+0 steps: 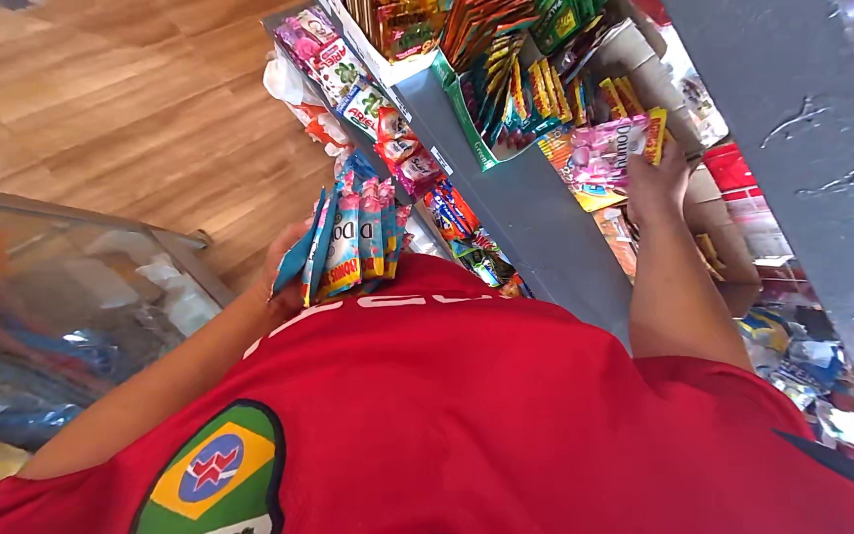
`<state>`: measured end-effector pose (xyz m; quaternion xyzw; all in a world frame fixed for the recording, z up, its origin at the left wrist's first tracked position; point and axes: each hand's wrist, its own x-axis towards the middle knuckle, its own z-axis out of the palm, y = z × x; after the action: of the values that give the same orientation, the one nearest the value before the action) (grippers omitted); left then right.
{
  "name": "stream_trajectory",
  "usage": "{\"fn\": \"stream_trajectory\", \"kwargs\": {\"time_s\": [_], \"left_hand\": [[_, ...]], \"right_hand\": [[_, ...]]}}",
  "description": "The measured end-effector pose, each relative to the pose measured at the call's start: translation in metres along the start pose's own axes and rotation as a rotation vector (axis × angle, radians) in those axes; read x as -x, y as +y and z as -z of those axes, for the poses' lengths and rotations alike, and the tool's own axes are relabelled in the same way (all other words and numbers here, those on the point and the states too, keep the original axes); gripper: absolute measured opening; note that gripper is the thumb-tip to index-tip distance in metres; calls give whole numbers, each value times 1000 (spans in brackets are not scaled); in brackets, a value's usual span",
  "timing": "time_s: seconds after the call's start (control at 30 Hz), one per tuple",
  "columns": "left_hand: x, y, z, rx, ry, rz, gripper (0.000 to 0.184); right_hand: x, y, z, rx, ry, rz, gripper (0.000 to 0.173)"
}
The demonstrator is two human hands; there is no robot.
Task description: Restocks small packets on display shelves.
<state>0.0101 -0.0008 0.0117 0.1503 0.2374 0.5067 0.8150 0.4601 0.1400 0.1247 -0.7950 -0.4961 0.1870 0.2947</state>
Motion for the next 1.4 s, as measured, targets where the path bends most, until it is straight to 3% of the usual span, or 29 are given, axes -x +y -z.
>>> {"fn": "stream_trajectory", "kwargs": {"time_s": [0.2,0.37,0.53,0.87,1.03,1.23,1.4], "left_hand": [[9,2,-2,-71,121,-12,20],[10,1,-2,-51,31,-28,21],[10,1,-1,-32,33,-18,16],[5,-1,-2,-22,-5,-27,16],[4,-1,-1,-33,1,-24,18],[2,-1,-1,2,-2,-22,25],[-1,-1,-2,31,-59,-19,18]], "right_hand": [[12,-33,14,127,142,-68,46],[15,-40,13,182,185,-39,41],[16,-38,13,118,237,-31,43],[30,-58,17,269,212,-60,44],[25,-34,15,412,190,-2,39],[42,-3,22,533,203,213,44],[53,18,30,545,126,344,42]]}}
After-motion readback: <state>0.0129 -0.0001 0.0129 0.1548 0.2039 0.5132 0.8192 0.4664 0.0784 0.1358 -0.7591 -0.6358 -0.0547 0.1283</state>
